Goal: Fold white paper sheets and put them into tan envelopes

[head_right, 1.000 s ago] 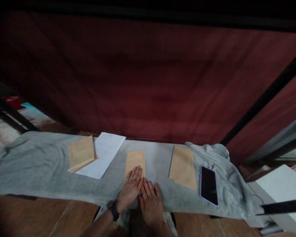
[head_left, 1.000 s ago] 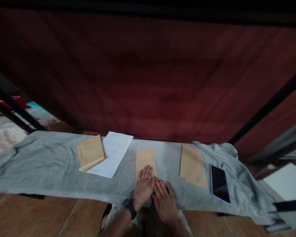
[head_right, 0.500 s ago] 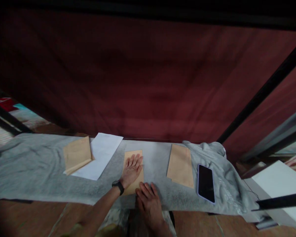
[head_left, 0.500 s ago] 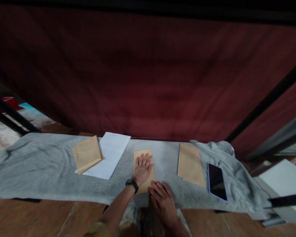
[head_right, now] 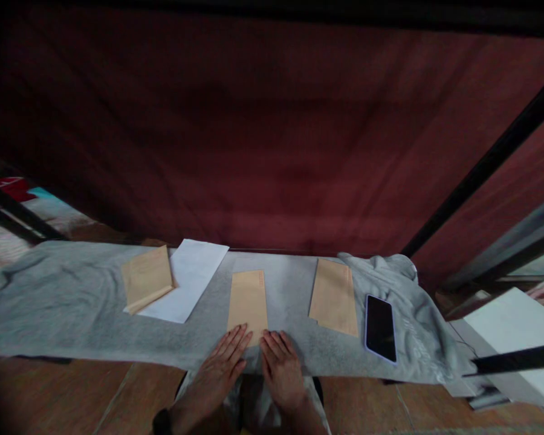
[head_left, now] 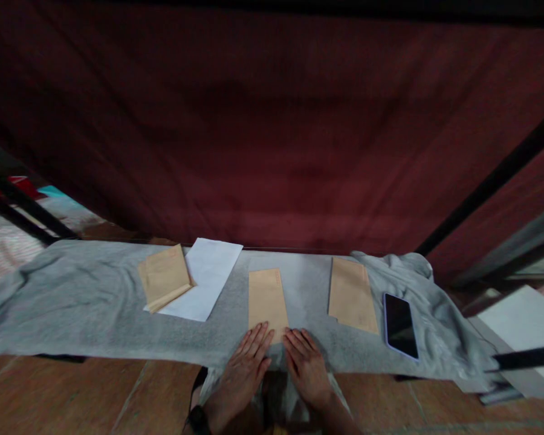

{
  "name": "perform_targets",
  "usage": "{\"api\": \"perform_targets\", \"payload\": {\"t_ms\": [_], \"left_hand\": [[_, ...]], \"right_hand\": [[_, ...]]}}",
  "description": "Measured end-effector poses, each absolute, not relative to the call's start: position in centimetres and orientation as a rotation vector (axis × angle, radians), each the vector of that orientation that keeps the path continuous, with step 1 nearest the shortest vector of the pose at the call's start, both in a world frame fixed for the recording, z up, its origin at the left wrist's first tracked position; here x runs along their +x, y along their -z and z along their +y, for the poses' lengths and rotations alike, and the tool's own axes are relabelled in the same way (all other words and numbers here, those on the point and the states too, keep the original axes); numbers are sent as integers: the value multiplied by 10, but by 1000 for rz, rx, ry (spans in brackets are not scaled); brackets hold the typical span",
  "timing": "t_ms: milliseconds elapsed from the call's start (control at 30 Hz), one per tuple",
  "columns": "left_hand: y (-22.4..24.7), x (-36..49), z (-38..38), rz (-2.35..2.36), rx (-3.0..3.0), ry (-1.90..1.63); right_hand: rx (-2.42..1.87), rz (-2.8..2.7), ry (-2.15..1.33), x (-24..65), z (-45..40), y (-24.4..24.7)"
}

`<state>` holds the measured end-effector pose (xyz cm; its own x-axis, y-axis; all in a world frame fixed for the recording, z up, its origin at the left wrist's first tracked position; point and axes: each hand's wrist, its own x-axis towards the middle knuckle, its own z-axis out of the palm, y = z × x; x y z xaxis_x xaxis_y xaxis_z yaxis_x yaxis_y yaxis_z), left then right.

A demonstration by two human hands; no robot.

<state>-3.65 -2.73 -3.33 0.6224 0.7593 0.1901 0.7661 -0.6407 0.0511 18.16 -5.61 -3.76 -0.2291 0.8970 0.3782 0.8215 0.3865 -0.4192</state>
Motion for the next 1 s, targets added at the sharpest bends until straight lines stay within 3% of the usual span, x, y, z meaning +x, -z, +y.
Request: {"api": "perform_targets", "payload": {"t_ms": [200,367,633,800,900,1000], "left_hand": [[43,-37,-29,-1387,-2724,129],[22,-17,-25,-1446,-2698,-20],[-2,12,-23,-1545,-2611,141],[0,19,-12,-1625,-2571,151],[-13,20,2,-1765,-2630,352],[-39,16,21,-2063,-2630,1000]], "right_hand": [[-1575,-1998,-169,185,-57,43],[-1712,-1848,-115,174,-51,52],[-1811,-1546,-287,161,-26,50],[-1622,-1398,-527,153,-19,48],[-1468,-1267,-672,149,-19,44],[-1418,-1099,-756,153,-18,36]]}}
